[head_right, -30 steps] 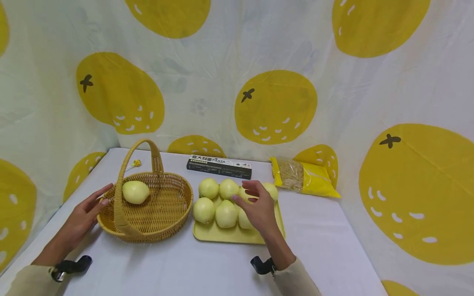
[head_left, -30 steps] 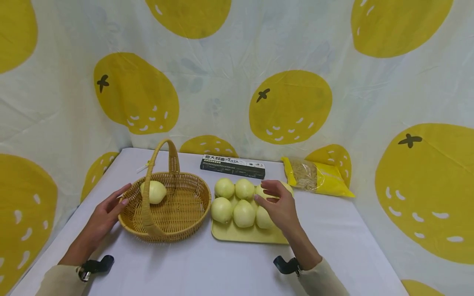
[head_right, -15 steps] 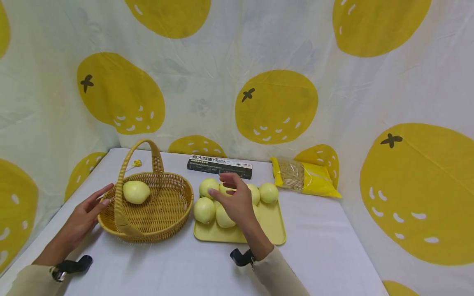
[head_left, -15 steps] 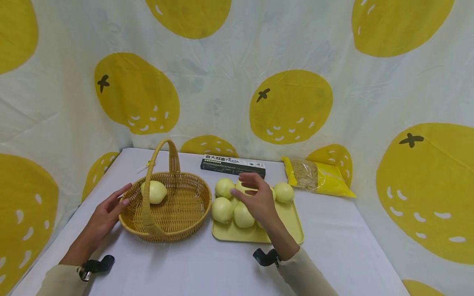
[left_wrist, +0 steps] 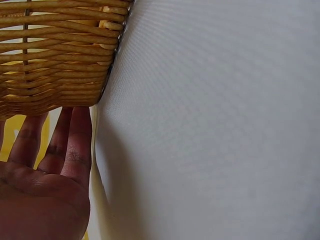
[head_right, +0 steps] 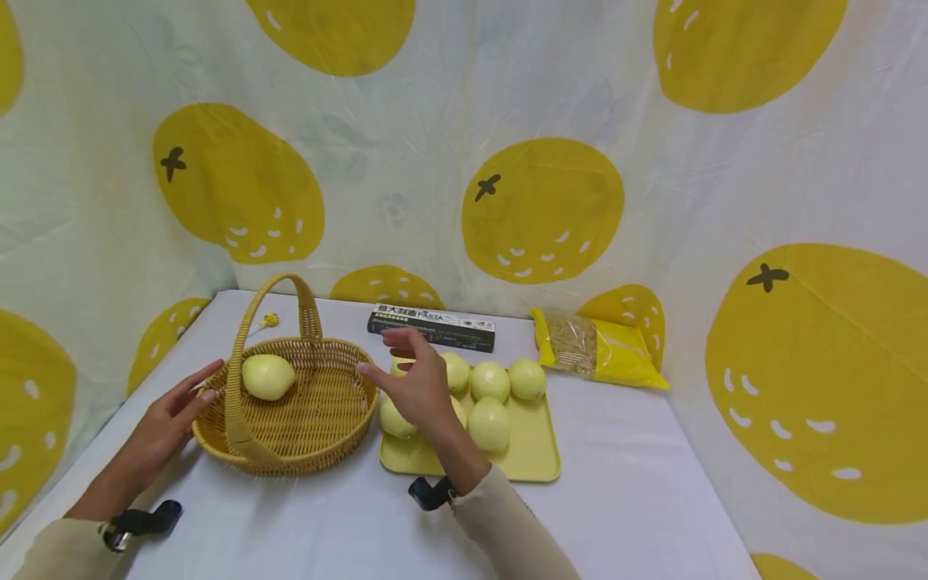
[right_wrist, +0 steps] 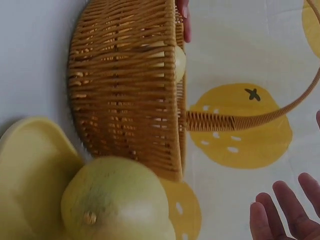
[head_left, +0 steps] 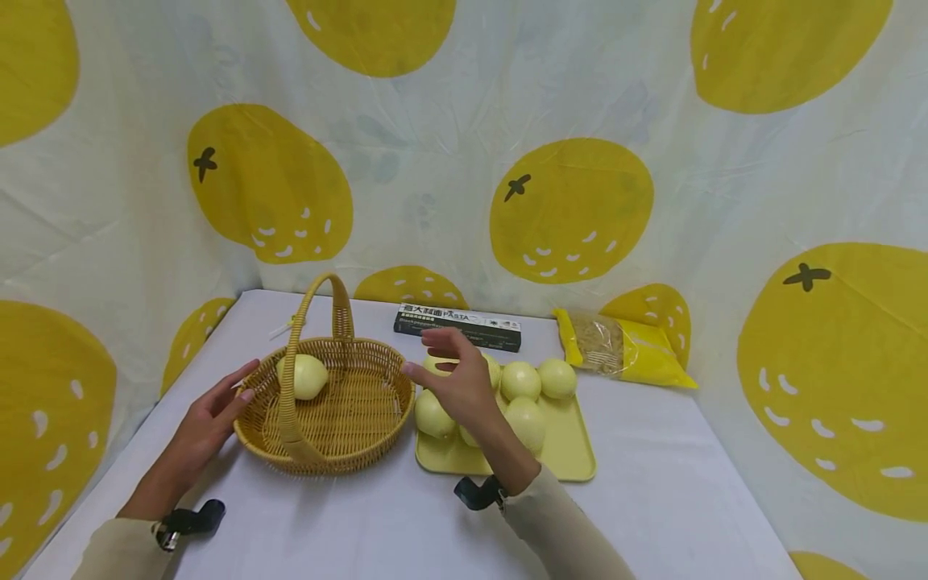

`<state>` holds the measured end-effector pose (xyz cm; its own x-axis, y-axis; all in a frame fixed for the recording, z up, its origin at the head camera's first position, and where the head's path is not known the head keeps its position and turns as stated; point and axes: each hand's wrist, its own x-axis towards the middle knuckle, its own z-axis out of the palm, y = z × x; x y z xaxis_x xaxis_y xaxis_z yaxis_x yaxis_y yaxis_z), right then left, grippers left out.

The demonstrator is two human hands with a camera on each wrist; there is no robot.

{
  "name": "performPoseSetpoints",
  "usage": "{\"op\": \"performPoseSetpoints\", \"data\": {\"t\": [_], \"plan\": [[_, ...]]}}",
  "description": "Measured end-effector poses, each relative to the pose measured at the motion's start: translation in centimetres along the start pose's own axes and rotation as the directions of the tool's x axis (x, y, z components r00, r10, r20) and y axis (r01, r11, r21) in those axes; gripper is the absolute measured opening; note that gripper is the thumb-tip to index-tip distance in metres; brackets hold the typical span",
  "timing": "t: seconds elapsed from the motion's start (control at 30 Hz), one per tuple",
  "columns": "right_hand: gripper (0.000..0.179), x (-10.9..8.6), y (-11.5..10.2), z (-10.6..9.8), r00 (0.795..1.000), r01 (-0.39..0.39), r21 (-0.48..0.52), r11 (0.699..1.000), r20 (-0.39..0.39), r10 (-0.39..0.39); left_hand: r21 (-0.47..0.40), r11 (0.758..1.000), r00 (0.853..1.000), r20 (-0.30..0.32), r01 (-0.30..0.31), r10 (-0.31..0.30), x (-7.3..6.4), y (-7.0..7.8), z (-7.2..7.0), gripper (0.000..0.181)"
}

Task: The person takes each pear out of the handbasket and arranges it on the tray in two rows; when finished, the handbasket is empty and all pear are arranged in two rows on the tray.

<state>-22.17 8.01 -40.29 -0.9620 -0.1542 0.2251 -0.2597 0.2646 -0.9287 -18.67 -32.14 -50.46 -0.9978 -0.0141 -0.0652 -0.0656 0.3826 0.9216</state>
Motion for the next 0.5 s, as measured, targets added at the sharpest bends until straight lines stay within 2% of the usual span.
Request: {"op": "performPoseSetpoints", "data": {"t": [0.23, 0.5], "plan": [[0.054, 0.7, -0.3, 2.7, 0.998, 0.042, 0.017, 0.999, 0.053, -0.043, -0.008, 1.000, 1.000, 0.003, 0.001, -0.001, 0.0, 0.0, 0.0, 0.067], [0.056, 1.5, -0.7, 5.7, 0.994, 0.031, 0.019, 0.999, 0.101, -0.033, -0.009, 1.000, 1.000, 0.012, 0.013, -0.013, 0.0, 0.0, 0.0, 0.069]]}}
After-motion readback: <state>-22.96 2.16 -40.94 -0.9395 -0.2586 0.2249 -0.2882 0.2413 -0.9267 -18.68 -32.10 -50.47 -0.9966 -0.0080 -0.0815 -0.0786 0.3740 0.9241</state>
